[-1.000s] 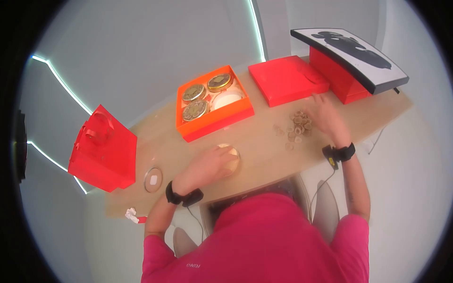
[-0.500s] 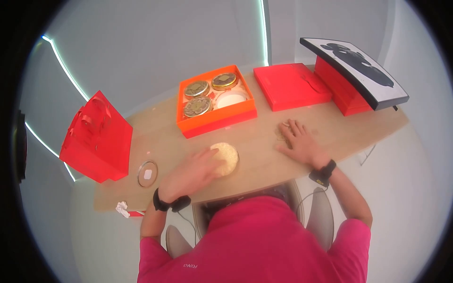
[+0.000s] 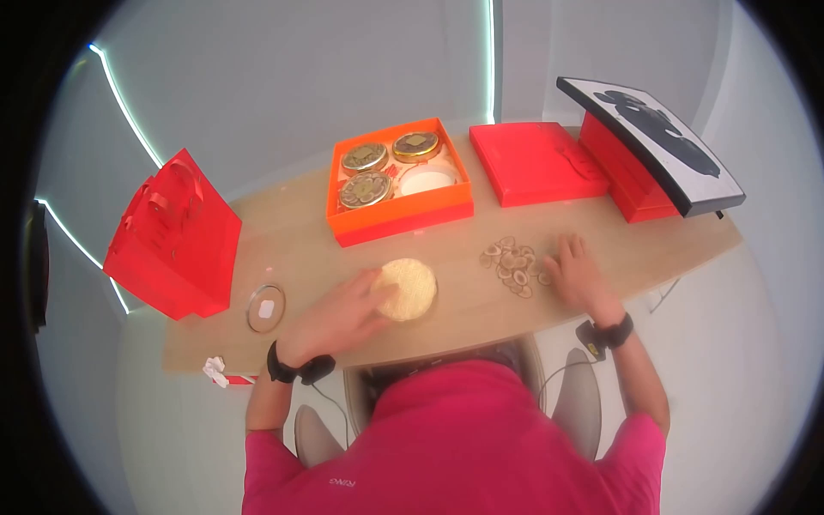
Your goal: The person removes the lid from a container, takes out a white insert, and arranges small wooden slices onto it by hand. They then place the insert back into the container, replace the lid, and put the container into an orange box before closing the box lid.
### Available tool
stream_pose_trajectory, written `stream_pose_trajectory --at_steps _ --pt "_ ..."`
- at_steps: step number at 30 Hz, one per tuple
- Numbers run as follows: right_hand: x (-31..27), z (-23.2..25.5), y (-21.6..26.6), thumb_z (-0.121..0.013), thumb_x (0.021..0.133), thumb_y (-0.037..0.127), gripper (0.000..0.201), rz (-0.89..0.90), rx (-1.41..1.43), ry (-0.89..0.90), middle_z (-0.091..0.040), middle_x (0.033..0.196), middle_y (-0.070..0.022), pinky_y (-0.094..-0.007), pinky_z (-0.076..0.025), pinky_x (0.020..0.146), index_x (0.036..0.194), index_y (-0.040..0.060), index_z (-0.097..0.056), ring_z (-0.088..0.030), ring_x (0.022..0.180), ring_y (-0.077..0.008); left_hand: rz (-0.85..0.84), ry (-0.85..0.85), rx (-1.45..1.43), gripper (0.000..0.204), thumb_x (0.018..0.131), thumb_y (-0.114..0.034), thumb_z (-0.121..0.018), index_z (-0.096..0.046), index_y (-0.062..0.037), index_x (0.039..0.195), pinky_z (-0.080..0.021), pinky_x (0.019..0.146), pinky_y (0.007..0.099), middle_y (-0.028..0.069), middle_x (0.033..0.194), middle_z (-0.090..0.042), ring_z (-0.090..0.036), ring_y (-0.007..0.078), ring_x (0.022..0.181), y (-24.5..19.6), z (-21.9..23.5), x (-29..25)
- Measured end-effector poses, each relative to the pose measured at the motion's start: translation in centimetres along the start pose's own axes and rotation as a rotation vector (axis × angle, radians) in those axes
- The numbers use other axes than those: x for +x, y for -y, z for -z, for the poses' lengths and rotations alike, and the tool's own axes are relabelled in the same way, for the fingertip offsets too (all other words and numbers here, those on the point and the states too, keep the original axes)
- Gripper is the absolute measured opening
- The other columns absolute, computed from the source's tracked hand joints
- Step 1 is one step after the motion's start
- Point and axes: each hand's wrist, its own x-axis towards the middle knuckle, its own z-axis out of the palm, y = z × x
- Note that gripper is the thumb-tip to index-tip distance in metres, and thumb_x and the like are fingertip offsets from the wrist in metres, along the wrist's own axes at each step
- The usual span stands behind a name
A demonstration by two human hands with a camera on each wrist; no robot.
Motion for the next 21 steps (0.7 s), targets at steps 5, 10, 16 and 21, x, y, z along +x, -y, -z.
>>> stream_pose_trajectory --at_steps 5,10,16,21 --pt "-2.3 -1.0 1.1 -0.054 0.119 0.042 0.076 0.041 -0.055 0.046 -0.038 0.170 -0.0481 -0.0548 -0.035 0.136 0.164 -0.0174 -0.040 -0.037 0.163 -0.0579 -0.003 0.032 0.035 0.059 0.112 -0.030 -0.069 -0.055 -0.0038 0.163 -0.050 0.122 0.0553 0.0355 0.164 -0.051 -0.054 0.0482 0.150 0.1 -0.1 0.4" --pt "-2.0 -2.2 5.1 -0.053 0.119 0.037 0.073 0.134 0.020 0.034 -0.035 0.171 -0.0489 -0.0548 -0.037 0.135 0.161 -0.0206 -0.040 -0.040 0.161 -0.0589 0.044 0.106 -0.014 0.061 0.108 -0.027 -0.074 -0.056 -0.0079 0.163 -0.051 0.124 0.0537 0.0330 0.166 -0.052 -0.052 0.0503 0.153 -0.7 0.6 1.0" --pt "-0.4 -0.9 6.7 -0.063 0.112 0.016 0.067 0.197 0.129 0.063 -0.042 0.168 -0.0457 -0.0522 -0.046 0.127 0.166 -0.0141 -0.039 -0.048 0.156 -0.0558 0.010 0.029 0.000 0.062 0.107 -0.028 -0.075 -0.056 -0.0065 0.162 -0.050 0.125 0.0536 0.0343 0.165 -0.052 -0.052 0.0506 0.154 -0.5 -0.4 0.6" --pt "1.9 2.2 9.7 -0.067 0.102 0.006 0.036 0.292 0.023 -0.022 -0.064 0.140 -0.0368 -0.0540 -0.054 0.115 0.134 -0.0086 -0.065 -0.062 0.135 -0.0519 0.006 -0.020 -0.074 0.053 0.107 -0.027 -0.075 -0.064 -0.0075 0.155 -0.051 0.123 0.0520 0.0296 0.163 -0.056 -0.054 0.0479 0.151 0.1 -1.3 1.1"
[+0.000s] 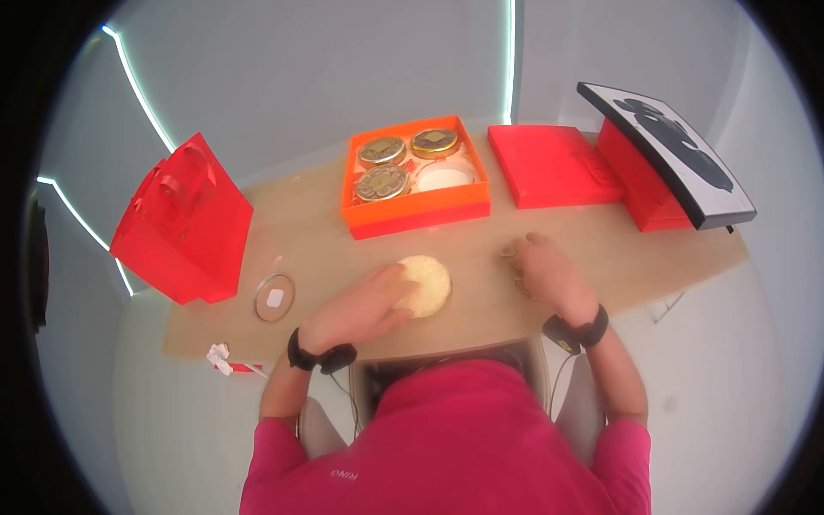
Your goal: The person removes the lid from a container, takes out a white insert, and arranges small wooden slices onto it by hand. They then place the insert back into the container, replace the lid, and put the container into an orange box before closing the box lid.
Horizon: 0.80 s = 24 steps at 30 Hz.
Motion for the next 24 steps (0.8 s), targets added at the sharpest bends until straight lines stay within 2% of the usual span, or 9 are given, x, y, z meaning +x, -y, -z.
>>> stream_pose_trajectory --at_steps 2,4,5,10,14,17,20,23,24 --pt "1.6 0.2 1.3 -0.072 0.100 0.008 0.022 -0.067 0.028 0.008 -0.073 0.121 -0.0295 -0.0548 -0.058 0.106 0.117 -0.0056 -0.072 -0.068 0.121 -0.0486 0.023 0.022 -0.055 0.048 0.107 -0.025 -0.075 -0.067 -0.0077 0.151 -0.051 0.123 0.0507 0.0262 0.162 -0.057 -0.056 0.0464 0.148 0.1 0.5 0.7" --pt "2.3 -2.3 0.6 -0.074 0.098 0.009 0.016 -0.088 -0.007 -0.135 -0.072 0.111 -0.0251 -0.0553 -0.059 0.099 0.108 -0.0032 -0.073 -0.069 0.114 -0.0461 0.051 0.070 -0.133 0.043 0.107 -0.024 -0.074 -0.070 -0.0077 0.147 -0.051 0.122 0.0490 0.0226 0.159 -0.060 -0.059 0.0449 0.143 0.3 1.2 1.5" --pt "2.4 -3.1 0.3 -0.076 0.098 0.010 0.014 -0.100 -0.024 -0.205 -0.072 0.106 -0.0229 -0.0556 -0.059 0.096 0.104 -0.0019 -0.074 -0.069 0.110 -0.0449 0.041 0.005 -0.143 0.044 0.106 -0.024 -0.075 -0.071 -0.0077 0.146 -0.050 0.122 0.0487 0.0215 0.158 -0.060 -0.059 0.0442 0.143 0.5 1.0 1.6" --pt "2.7 -5.0 -0.9 -0.081 0.098 0.017 0.016 -0.097 0.014 -0.255 -0.075 0.107 -0.0176 -0.0507 -0.060 0.095 0.107 0.0030 -0.080 -0.072 0.110 -0.0399 -0.080 -0.160 -0.185 0.049 0.101 -0.027 -0.082 -0.071 -0.0078 0.145 -0.049 0.123 0.0491 0.0188 0.154 -0.062 -0.058 0.0418 0.144 2.0 -1.1 2.1" --pt "3.0 -5.3 -1.2 -0.080 0.099 0.013 0.013 -0.068 -0.014 -0.309 -0.076 0.105 -0.0162 -0.0496 -0.061 0.090 0.106 0.0027 -0.081 -0.074 0.103 -0.0401 -0.040 -0.152 -0.211 0.051 0.100 -0.030 -0.085 -0.073 -0.0077 0.144 -0.049 0.123 0.0502 0.0190 0.158 -0.060 -0.055 0.0414 0.147 1.7 -1.7 2.3" --pt "2.9 -3.7 0.6 -0.077 0.102 0.014 0.015 -0.024 0.143 -0.447 -0.077 0.106 -0.0189 -0.0507 -0.061 0.083 0.109 0.0013 -0.080 -0.076 0.094 -0.0409 -0.008 -0.182 -0.206 0.050 0.101 -0.032 -0.085 -0.073 -0.0070 0.143 -0.048 0.124 0.0495 0.0195 0.159 -0.059 -0.055 0.0418 0.147 1.0 -2.3 2.5" --pt "2.6 -2.4 4.0 -0.078 0.104 0.016 0.020 -0.015 0.431 -0.416 -0.081 0.105 -0.0188 -0.0451 -0.062 0.081 0.118 0.0013 -0.081 -0.079 0.088 -0.0357 -0.019 -0.229 -0.205 0.050 0.102 -0.033 -0.084 -0.073 -0.0059 0.143 -0.049 0.123 0.0489 0.0200 0.159 -0.059 -0.055 0.0415 0.147 0.6 -3.1 2.7" --pt "2.7 -3.6 6.8 -0.081 0.105 0.013 0.018 -0.007 0.608 -0.285 -0.084 0.094 -0.0128 -0.0331 -0.062 0.072 0.118 0.0020 -0.083 -0.077 0.074 -0.0175 -0.020 -0.287 -0.258 0.047 0.104 -0.029 -0.080 -0.070 -0.0039 0.143 -0.051 0.120 0.0481 0.0204 0.156 -0.060 -0.060 0.0394 0.142 0.9 -3.4 2.9" --pt "3.0 -4.1 7.1 -0.081 0.105 0.014 0.019 0.025 0.624 -0.289 -0.084 0.092 -0.0120 -0.0328 -0.061 0.073 0.119 0.0021 -0.083 -0.076 0.074 -0.0169 0.006 -0.333 -0.298 0.045 0.105 -0.027 -0.079 -0.069 -0.0030 0.142 -0.053 0.117 0.0475 0.0198 0.153 -0.062 -0.062 0.0382 0.138 1.0 -3.4 3.1"
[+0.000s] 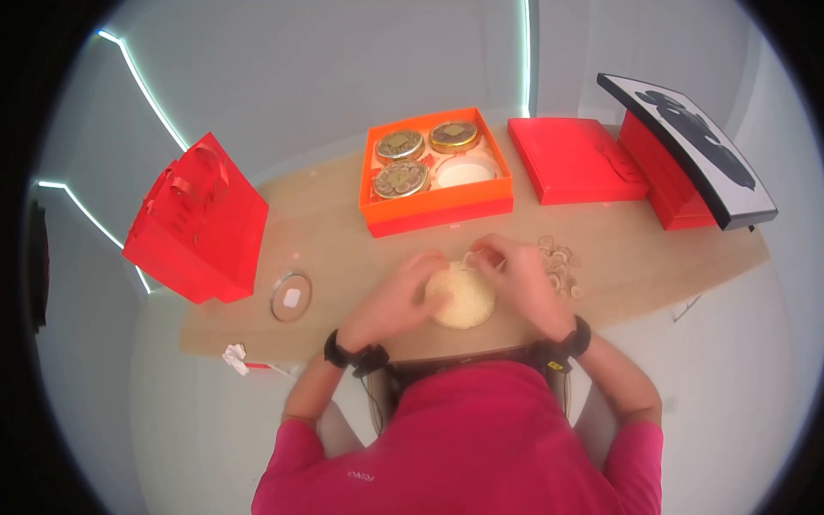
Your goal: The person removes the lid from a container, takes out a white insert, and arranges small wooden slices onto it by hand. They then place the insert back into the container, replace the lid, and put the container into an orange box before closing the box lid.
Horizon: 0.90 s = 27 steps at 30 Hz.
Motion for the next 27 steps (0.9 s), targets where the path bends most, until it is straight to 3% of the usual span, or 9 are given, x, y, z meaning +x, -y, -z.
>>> stream_pose_trajectory --at_steps 4,6,9,12,17,21,27 --pt "0.2 -1.8 -1.1 -0.079 0.106 0.013 0.019 0.051 0.013 0.037 -0.084 0.091 -0.0115 -0.0341 -0.061 0.077 0.121 0.0019 -0.082 -0.078 0.077 -0.0192 0.164 -0.058 -0.154 0.041 0.102 -0.012 -0.075 -0.064 -0.0022 0.140 -0.057 0.108 0.0441 0.0183 0.144 -0.066 -0.069 0.0335 0.127 -0.5 1.0 0.6" --pt "-0.1 -1.8 -1.8 -0.076 0.107 0.012 0.018 0.046 -0.040 0.024 -0.085 0.094 -0.0122 -0.0359 -0.061 0.078 0.121 0.0018 -0.082 -0.080 0.081 -0.0222 0.133 -0.071 -0.164 0.043 0.099 -0.008 -0.074 -0.064 -0.0022 0.141 -0.058 0.106 0.0426 0.0173 0.141 -0.067 -0.069 0.0317 0.125 0.1 0.7 0.7" --pt "0.4 1.2 -0.8 -0.072 0.107 0.013 0.020 -0.028 -0.157 -0.065 -0.080 0.102 -0.0227 -0.0470 -0.061 0.087 0.119 0.0002 -0.081 -0.078 0.095 -0.0419 0.093 -0.071 -0.190 0.044 0.098 -0.008 -0.075 -0.065 -0.0017 0.141 -0.058 0.106 0.0433 0.0169 0.139 -0.069 -0.069 0.0327 0.125 0.8 -0.1 0.9" --pt "0.7 4.4 -3.7 -0.073 0.106 0.013 0.019 0.068 -0.233 -0.189 -0.079 0.107 -0.0225 -0.0480 -0.060 0.088 0.118 0.0024 -0.082 -0.076 0.101 -0.0433 -0.008 -0.122 -0.182 0.043 0.098 -0.010 -0.078 -0.069 -0.0016 0.139 -0.058 0.104 0.0417 0.0157 0.134 -0.072 -0.070 0.0311 0.121 2.2 -1.3 1.0" --pt "-0.6 7.6 -5.4 -0.074 0.102 0.012 0.016 -0.123 -0.435 -0.048 -0.077 0.111 -0.0210 -0.0485 -0.060 0.090 0.113 0.0036 -0.082 -0.075 0.102 -0.0433 -0.030 -0.120 -0.116 0.038 0.099 -0.016 -0.082 -0.071 -0.0003 0.132 -0.058 0.105 0.0435 0.0159 0.131 -0.074 -0.072 0.0346 0.122 2.4 -2.0 1.3" --pt "-1.0 6.6 -3.4 -0.076 0.099 0.011 0.012 -0.167 -0.465 0.073 -0.077 0.109 -0.0199 -0.0510 -0.061 0.091 0.107 0.0040 -0.082 -0.074 0.102 -0.0438 -0.015 -0.125 -0.164 0.032 0.098 -0.017 -0.085 -0.072 0.0007 0.122 -0.057 0.105 0.0469 0.0156 0.123 -0.075 -0.072 0.0374 0.119 2.1 -2.2 1.3" --pt "-1.0 5.3 -5.0 -0.076 0.098 0.012 0.011 -0.114 -0.460 0.106 -0.075 0.111 -0.0193 -0.0531 -0.060 0.095 0.104 0.0042 -0.081 -0.073 0.107 -0.0435 -0.045 -0.147 -0.167 0.028 0.098 -0.016 -0.086 -0.072 -0.0013 0.116 -0.058 0.103 0.0463 0.0132 0.116 -0.076 -0.072 0.0357 0.115 2.3 -2.0 1.3"
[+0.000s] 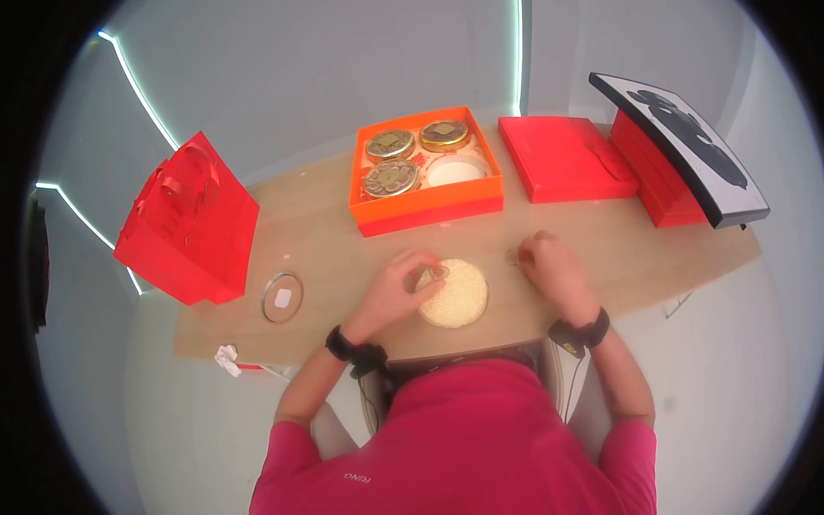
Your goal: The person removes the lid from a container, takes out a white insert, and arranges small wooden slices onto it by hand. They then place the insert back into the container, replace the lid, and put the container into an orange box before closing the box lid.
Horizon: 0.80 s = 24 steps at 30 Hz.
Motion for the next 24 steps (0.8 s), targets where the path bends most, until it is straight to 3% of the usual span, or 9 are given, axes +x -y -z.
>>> stream_pose_trajectory --at_steps 4,6,12,18,24 --pt "0.0 0.3 0.6 -0.075 0.100 0.012 0.010 -0.004 -0.031 0.010 -0.075 0.114 -0.0194 -0.0532 -0.059 0.095 0.104 0.0041 -0.080 -0.073 0.107 -0.0434 0.009 0.013 0.014 0.032 0.097 -0.019 -0.088 -0.072 -0.0014 0.119 -0.059 0.101 0.0460 0.0132 0.118 -0.077 -0.073 0.0356 0.115 0.1 0.1 0.0" --pt "0.1 -0.2 0.1 -0.074 0.101 0.011 0.009 0.024 -0.043 -0.004 -0.074 0.116 -0.0193 -0.0529 -0.059 0.093 0.105 0.0040 -0.079 -0.073 0.106 -0.0434 0.060 0.022 -0.011 0.034 0.095 -0.018 -0.089 -0.074 -0.0032 0.122 -0.059 0.101 0.0416 0.0111 0.123 -0.078 -0.074 0.0302 0.116 -0.1 0.2 -0.1" --pt "0.5 0.7 3.1 -0.073 0.106 0.010 0.012 0.165 0.192 -0.260 -0.075 0.109 -0.0184 -0.0497 -0.059 0.085 0.112 0.0017 -0.079 -0.074 0.101 -0.0421 0.090 0.054 -0.095 0.037 0.095 -0.016 -0.087 -0.075 -0.0044 0.128 -0.059 0.098 0.0367 0.0091 0.129 -0.079 -0.074 0.0244 0.114 0.7 0.6 -0.2" --pt "0.1 -1.2 6.4 -0.080 0.103 0.012 0.019 0.161 0.412 -0.074 -0.080 0.110 -0.0200 -0.0450 -0.061 0.088 0.118 0.0002 -0.079 -0.079 0.099 -0.0395 0.111 0.060 -0.063 0.036 0.096 -0.017 -0.087 -0.075 -0.0043 0.128 -0.059 0.093 0.0354 0.0084 0.127 -0.079 -0.075 0.0225 0.109 0.8 0.3 -0.1" --pt "0.3 -2.9 7.0 -0.077 0.104 0.010 0.018 0.238 0.411 -0.064 -0.081 0.113 -0.0213 -0.0461 -0.062 0.089 0.119 0.0014 -0.080 -0.080 0.101 -0.0412 0.114 0.028 -0.064 0.033 0.097 -0.018 -0.087 -0.073 -0.0021 0.122 -0.062 0.087 0.0380 0.0117 0.121 -0.077 -0.076 0.0265 0.107 -0.3 0.1 0.1"
